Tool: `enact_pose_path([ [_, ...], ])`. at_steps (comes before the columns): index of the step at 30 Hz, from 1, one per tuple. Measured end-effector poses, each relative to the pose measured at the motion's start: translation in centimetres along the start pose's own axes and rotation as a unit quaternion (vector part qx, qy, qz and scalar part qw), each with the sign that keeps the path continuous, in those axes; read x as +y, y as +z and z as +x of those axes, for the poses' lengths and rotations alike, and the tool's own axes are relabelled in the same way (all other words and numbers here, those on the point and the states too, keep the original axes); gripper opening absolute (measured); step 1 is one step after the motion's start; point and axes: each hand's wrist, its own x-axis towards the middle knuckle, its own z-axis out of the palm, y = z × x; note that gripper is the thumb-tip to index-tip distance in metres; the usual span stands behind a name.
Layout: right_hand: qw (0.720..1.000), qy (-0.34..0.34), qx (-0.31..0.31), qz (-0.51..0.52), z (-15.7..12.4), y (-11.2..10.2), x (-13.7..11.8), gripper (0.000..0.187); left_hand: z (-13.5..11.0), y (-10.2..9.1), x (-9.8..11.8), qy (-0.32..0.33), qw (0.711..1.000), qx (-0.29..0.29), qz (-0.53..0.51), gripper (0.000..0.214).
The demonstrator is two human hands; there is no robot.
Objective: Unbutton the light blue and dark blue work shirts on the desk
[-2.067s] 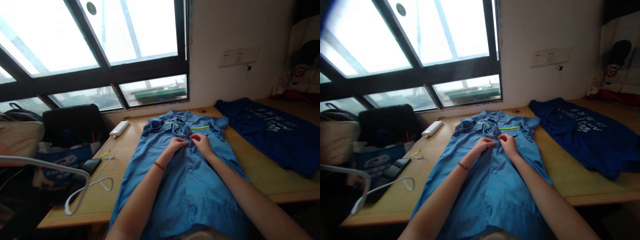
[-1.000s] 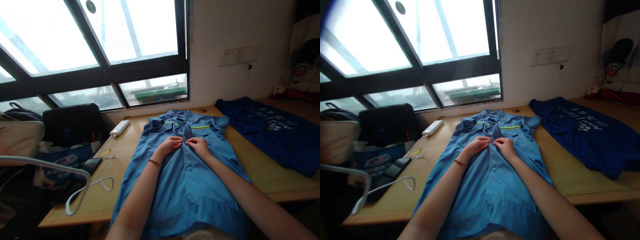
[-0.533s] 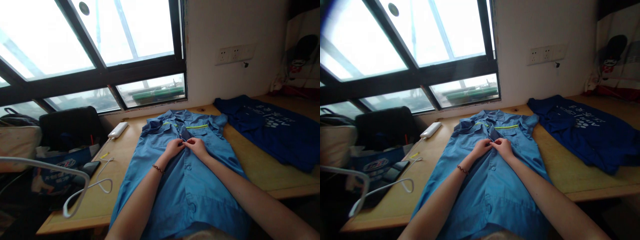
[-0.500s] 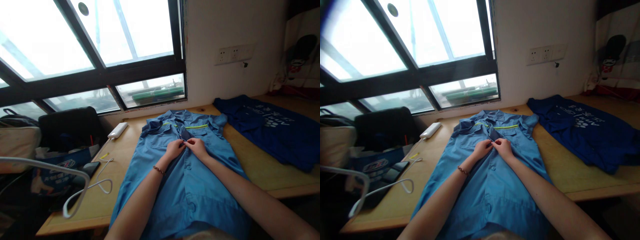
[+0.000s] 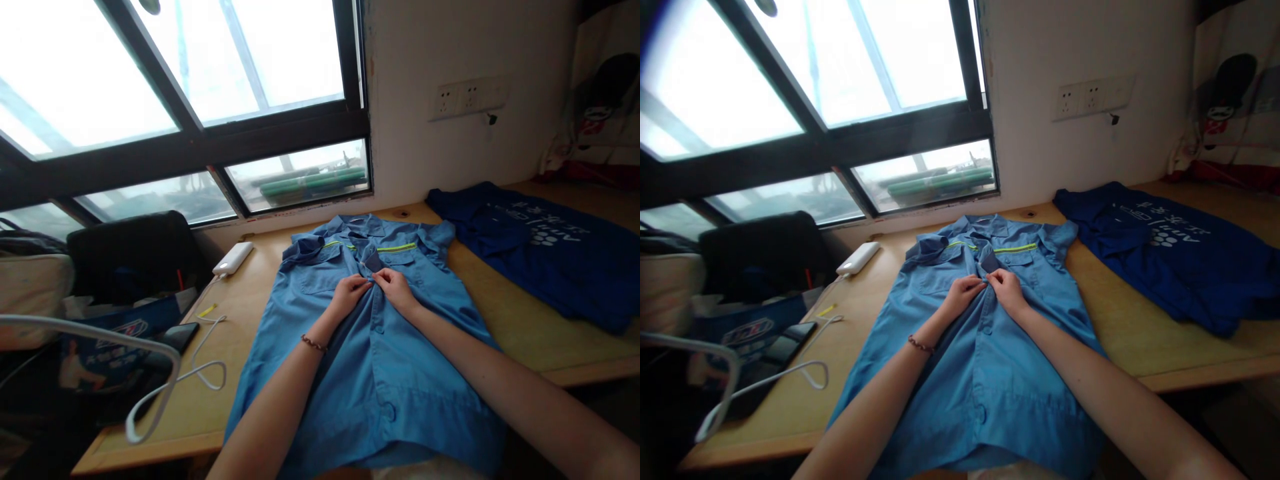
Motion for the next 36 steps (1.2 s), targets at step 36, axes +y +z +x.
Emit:
enact_pose_path([
  [36, 0.978, -0.058, 0.110, -0.169, 0.7, -1.9, -1.1, 0.038, -0.2, -3.2, -2.2, -0.072, 0.956, 0.124, 0.255, 0.015],
])
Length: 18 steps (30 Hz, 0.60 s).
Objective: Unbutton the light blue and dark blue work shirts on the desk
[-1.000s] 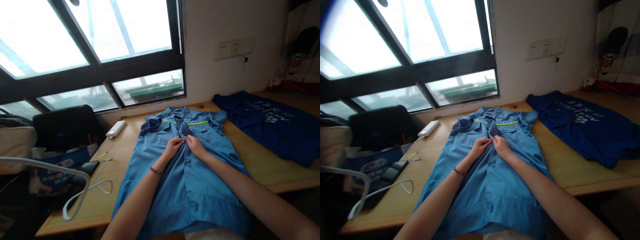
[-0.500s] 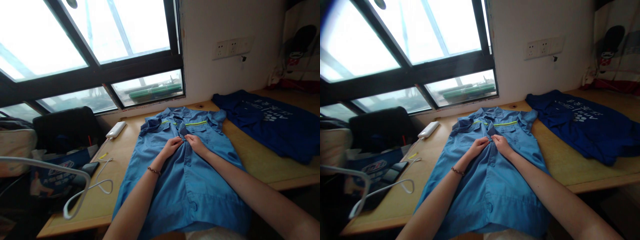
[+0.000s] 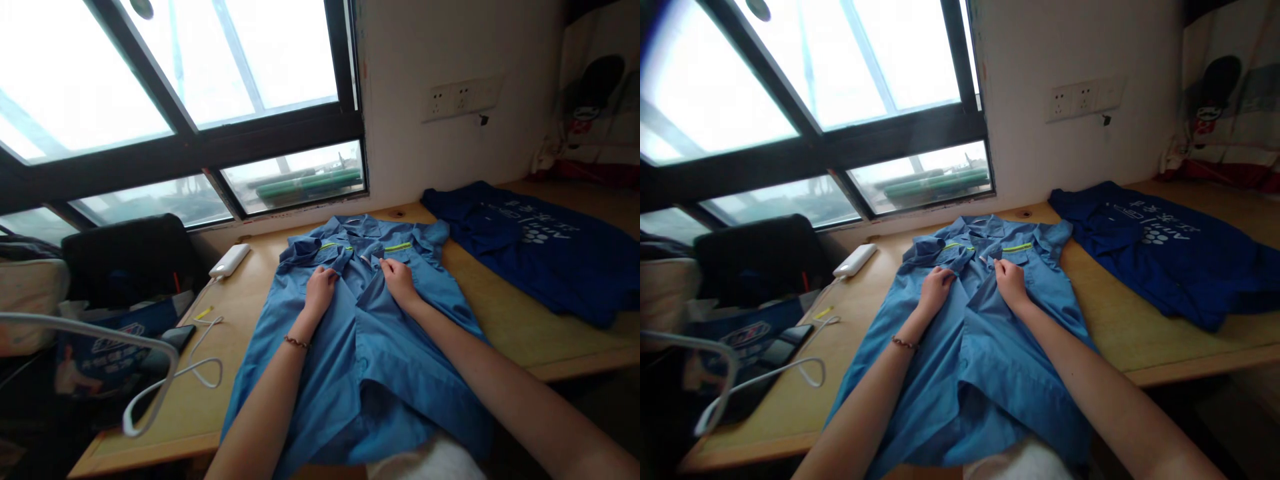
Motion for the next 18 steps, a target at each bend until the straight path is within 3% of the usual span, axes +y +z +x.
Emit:
enact_pose_path([
  [3, 0.999, -0.021, -0.014, -0.022, 0.2, -0.4, -0.8, 0.030, -0.1, 0.4, -0.8, -0.037, 0.995, 0.000, 0.088, 0.015],
  [6, 0.999, -0.042, -0.021, -0.011, -0.2, -0.8, -2.7, 0.013, 0.2, 1.1, -0.8, -0.035, 0.991, 0.005, 0.126, 0.016],
  [10, 0.984, -0.097, -0.145, -0.026, -1.5, -0.4, -4.4, 0.007, 1.8, 1.5, -0.7, -0.043, 0.982, 0.010, 0.186, 0.017],
  [13, 0.970, -0.092, -0.206, -0.087, -2.1, 0.8, -3.1, 0.006, 3.3, 1.2, -0.6, -0.038, 0.973, 0.003, 0.227, 0.016],
  [18, 0.971, -0.098, -0.199, -0.088, -1.8, 2.0, -0.1, 0.033, 3.9, 0.6, 0.9, 0.003, 0.966, 0.034, 0.255, 0.019],
])
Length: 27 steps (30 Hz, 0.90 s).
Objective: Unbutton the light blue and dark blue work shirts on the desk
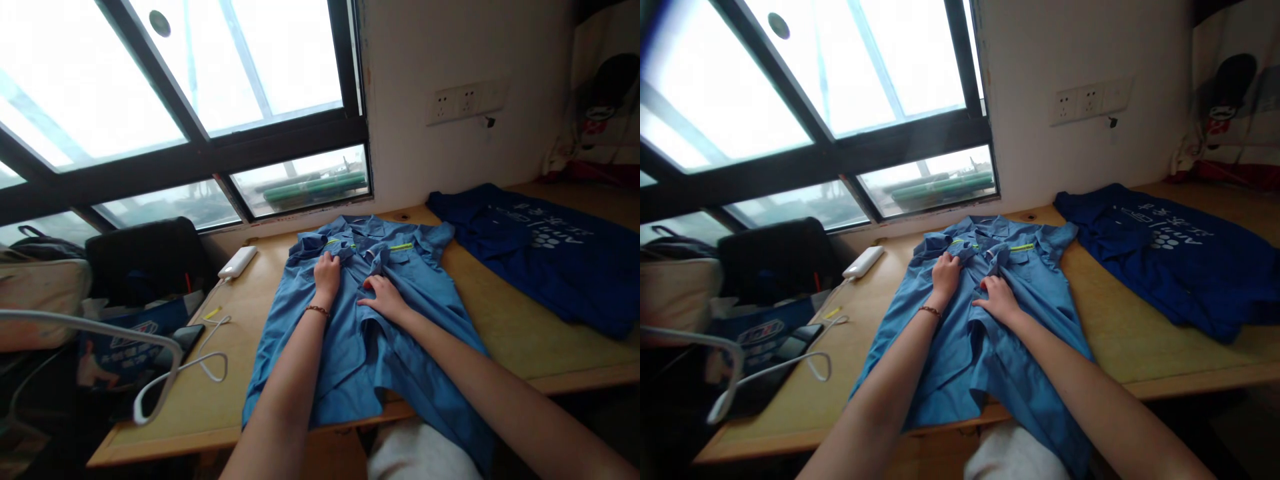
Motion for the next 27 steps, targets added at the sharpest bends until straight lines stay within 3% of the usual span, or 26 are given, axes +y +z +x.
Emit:
enact_pose_path([
  [4, 1.000, -0.012, 0.008, -0.007, 0.0, -0.1, 0.6, 0.043, -1.7, -0.7, 1.7, 0.011, 0.996, 0.004, -0.086, 0.022],
  [9, 1.000, -0.007, -0.009, -0.020, -0.1, -0.2, 0.4, 0.052, -4.3, -0.5, 2.4, -0.073, 0.946, -0.165, -0.268, 0.026],
  [12, 0.999, -0.013, -0.023, 0.030, 0.1, -0.5, 0.3, 0.050, -5.0, -0.3, 1.9, -0.084, 0.920, -0.165, -0.347, 0.025],
  [14, 0.995, -0.012, -0.029, 0.100, 0.3, -0.9, 0.4, 0.037, -5.2, -0.4, 1.6, -0.090, 0.902, -0.156, -0.393, 0.027],
  [18, 0.980, 0.032, -0.004, 0.195, 0.5, -1.5, 0.5, 0.017, -5.7, -1.4, 1.5, -0.081, 0.924, -0.098, -0.359, 0.026],
  [21, 0.982, 0.030, 0.001, 0.185, 0.3, -1.6, 0.3, 0.012, -6.1, -2.2, 1.7, -0.064, 0.932, -0.142, -0.327, 0.023],
  [24, 0.984, 0.019, -0.009, 0.177, 0.1, -1.4, 0.1, 0.011, -6.3, -2.6, 1.9, -0.049, 0.913, -0.199, -0.353, 0.026],
  [27, 0.976, 0.037, -0.016, 0.214, 0.2, -1.3, 0.0, 0.010, -6.3, -2.9, 2.0, -0.068, 0.871, -0.232, -0.428, 0.019],
])
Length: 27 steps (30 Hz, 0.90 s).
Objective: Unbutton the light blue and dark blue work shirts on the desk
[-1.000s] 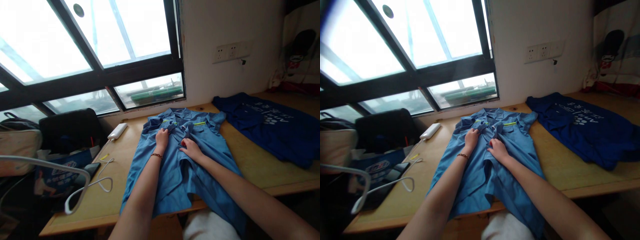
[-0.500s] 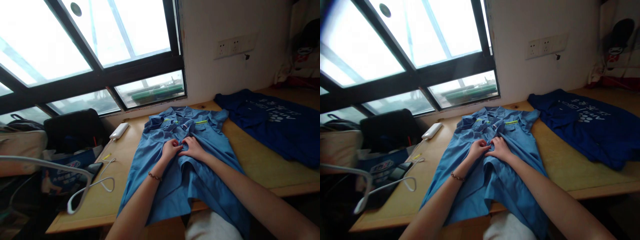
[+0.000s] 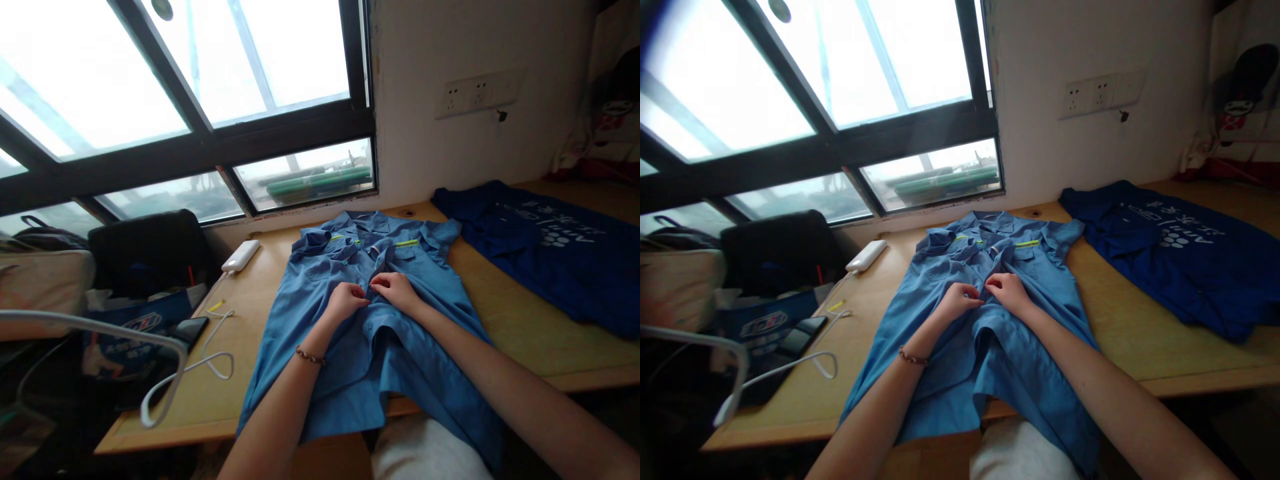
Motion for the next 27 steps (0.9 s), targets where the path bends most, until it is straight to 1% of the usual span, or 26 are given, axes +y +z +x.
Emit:
enact_pose_path([
  [3, 0.991, 0.067, -0.032, 0.109, 0.3, 0.0, 0.0, 0.014, -0.2, -0.4, 0.4, -0.075, 0.989, -0.030, -0.124, 0.022],
  [5, 0.975, 0.106, -0.066, 0.181, 0.5, -0.2, -0.1, 0.019, -0.4, -0.7, 0.7, -0.117, 0.970, -0.053, -0.207, 0.026],
  [6, 0.968, 0.118, -0.082, 0.205, 0.5, -0.2, -0.2, 0.021, -0.5, -0.8, 0.7, -0.126, 0.959, -0.066, -0.244, 0.027],
  [8, 0.960, 0.130, -0.111, 0.220, 0.4, -0.4, -0.4, 0.026, -0.7, -0.9, 0.7, -0.132, 0.941, -0.091, -0.297, 0.026],
  [10, 0.958, 0.139, -0.142, 0.208, 0.2, -0.5, -0.6, 0.028, -1.0, -0.9, 0.5, -0.129, 0.931, -0.104, -0.326, 0.026],
  [12, 0.955, 0.144, -0.175, 0.193, 0.0, -0.6, -0.8, 0.028, -1.2, -0.7, 0.2, -0.117, 0.928, -0.102, -0.338, 0.024],
  [14, 0.953, 0.141, -0.194, 0.185, -0.1, -0.4, -0.9, 0.028, -1.3, -0.6, 0.1, -0.101, 0.931, -0.099, -0.337, 0.022],
  [16, 0.960, 0.124, -0.184, 0.172, -0.1, -0.3, -0.8, 0.026, -1.0, -0.6, 0.0, -0.090, 0.938, -0.092, -0.322, 0.020],
  [19, 0.977, 0.088, -0.120, 0.154, 0.2, -0.2, -0.4, 0.024, 0.3, -0.5, 0.3, -0.084, 0.945, -0.078, -0.305, 0.021],
  [21, 0.973, 0.097, -0.082, 0.192, 0.5, -0.5, -0.2, 0.023, 1.4, -0.2, 0.7, -0.071, 0.939, -0.083, -0.325, 0.022],
  [22, 0.962, 0.117, -0.071, 0.234, 0.7, -0.8, -0.1, 0.023, 2.0, 0.0, 1.0, -0.061, 0.932, -0.093, -0.345, 0.023],
  [23, 0.946, 0.143, -0.066, 0.284, 0.8, -1.1, 0.1, 0.022, 2.4, 0.3, 1.2, -0.050, 0.921, -0.104, -0.371, 0.024],
  [25, 0.902, 0.186, -0.069, 0.384, 1.0, -1.7, 0.2, 0.020, 2.9, 1.0, 1.5, -0.027, 0.897, -0.121, -0.425, 0.027],
  [27, 0.863, 0.204, -0.084, 0.454, 1.0, -2.1, 0.3, 0.016, 2.8, 1.5, 1.7, -0.005, 0.874, -0.138, -0.465, 0.028],
])
